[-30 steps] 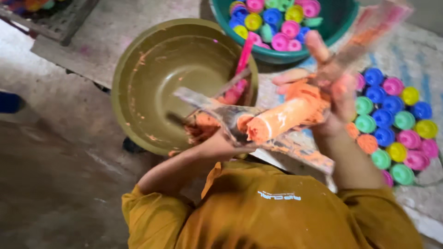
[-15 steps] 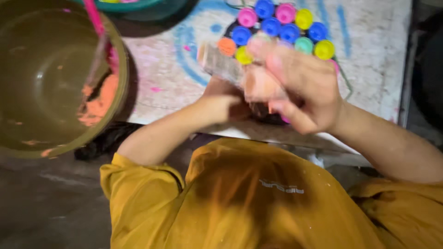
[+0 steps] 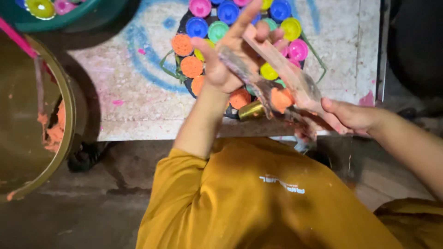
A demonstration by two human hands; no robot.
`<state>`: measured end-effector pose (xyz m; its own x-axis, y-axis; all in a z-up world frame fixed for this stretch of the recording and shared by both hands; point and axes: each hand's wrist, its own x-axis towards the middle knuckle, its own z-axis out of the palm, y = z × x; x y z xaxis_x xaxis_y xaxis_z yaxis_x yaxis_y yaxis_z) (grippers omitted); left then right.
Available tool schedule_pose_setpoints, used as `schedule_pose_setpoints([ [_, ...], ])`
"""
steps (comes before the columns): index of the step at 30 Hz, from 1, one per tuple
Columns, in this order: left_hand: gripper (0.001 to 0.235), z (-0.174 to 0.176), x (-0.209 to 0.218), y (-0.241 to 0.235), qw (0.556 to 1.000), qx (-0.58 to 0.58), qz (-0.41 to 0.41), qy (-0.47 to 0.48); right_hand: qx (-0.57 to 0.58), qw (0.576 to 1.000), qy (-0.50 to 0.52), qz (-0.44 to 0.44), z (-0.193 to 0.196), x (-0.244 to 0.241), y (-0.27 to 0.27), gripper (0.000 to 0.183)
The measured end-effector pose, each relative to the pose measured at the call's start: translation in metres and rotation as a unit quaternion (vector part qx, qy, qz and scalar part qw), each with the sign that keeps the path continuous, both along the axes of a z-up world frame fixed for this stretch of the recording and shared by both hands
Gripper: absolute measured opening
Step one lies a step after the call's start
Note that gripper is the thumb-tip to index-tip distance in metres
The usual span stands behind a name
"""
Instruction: The person scoops orange paste from a bowl using a pink spatula and fills small colorful cupcake molds arranged in a tray. The person repeatedly transfers paste into each mold, pressing it down with a wooden tool to shape the contents.
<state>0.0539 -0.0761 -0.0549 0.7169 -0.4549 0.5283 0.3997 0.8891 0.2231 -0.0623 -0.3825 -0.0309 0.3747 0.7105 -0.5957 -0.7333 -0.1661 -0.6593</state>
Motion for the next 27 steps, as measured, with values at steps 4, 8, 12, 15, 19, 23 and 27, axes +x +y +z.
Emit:
schedule_pose_setpoints([
  [4,0.06,-0.047,0.009,-0.041,0.986,-0.04,-0.001,0.159,-0.15,0.984,0.04,-0.084,-0.014,0.003,-0.012,0.086],
  [8,0.04,-0.088,0.03,-0.056,0.98,-0.086,0.007,0.179,-0.263,0.96,-0.072,-0.065,-0.021,0.015,-0.01,0.087],
  [12,0.038,-0.11,0.045,-0.047,0.978,-0.097,-0.004,0.186,-0.322,0.931,-0.159,-0.07,-0.027,0.017,0.019,0.085],
  [15,0.038,-0.121,0.047,-0.042,0.979,-0.097,-0.003,0.177,-0.361,0.905,-0.222,-0.021,-0.03,0.015,0.034,0.087],
  [19,0.037,-0.13,0.045,-0.043,0.976,-0.094,-0.002,0.196,-0.401,0.889,-0.219,-0.02,-0.026,0.018,0.042,0.084],
  [23,0.032,-0.132,0.053,-0.051,0.978,-0.109,-0.014,0.178,-0.452,0.851,-0.268,-0.009,-0.025,0.018,0.04,0.082],
  [27,0.036,-0.13,0.066,-0.039,0.986,-0.071,0.003,0.15,-0.41,0.843,-0.344,-0.045,-0.039,0.017,0.052,0.076],
])
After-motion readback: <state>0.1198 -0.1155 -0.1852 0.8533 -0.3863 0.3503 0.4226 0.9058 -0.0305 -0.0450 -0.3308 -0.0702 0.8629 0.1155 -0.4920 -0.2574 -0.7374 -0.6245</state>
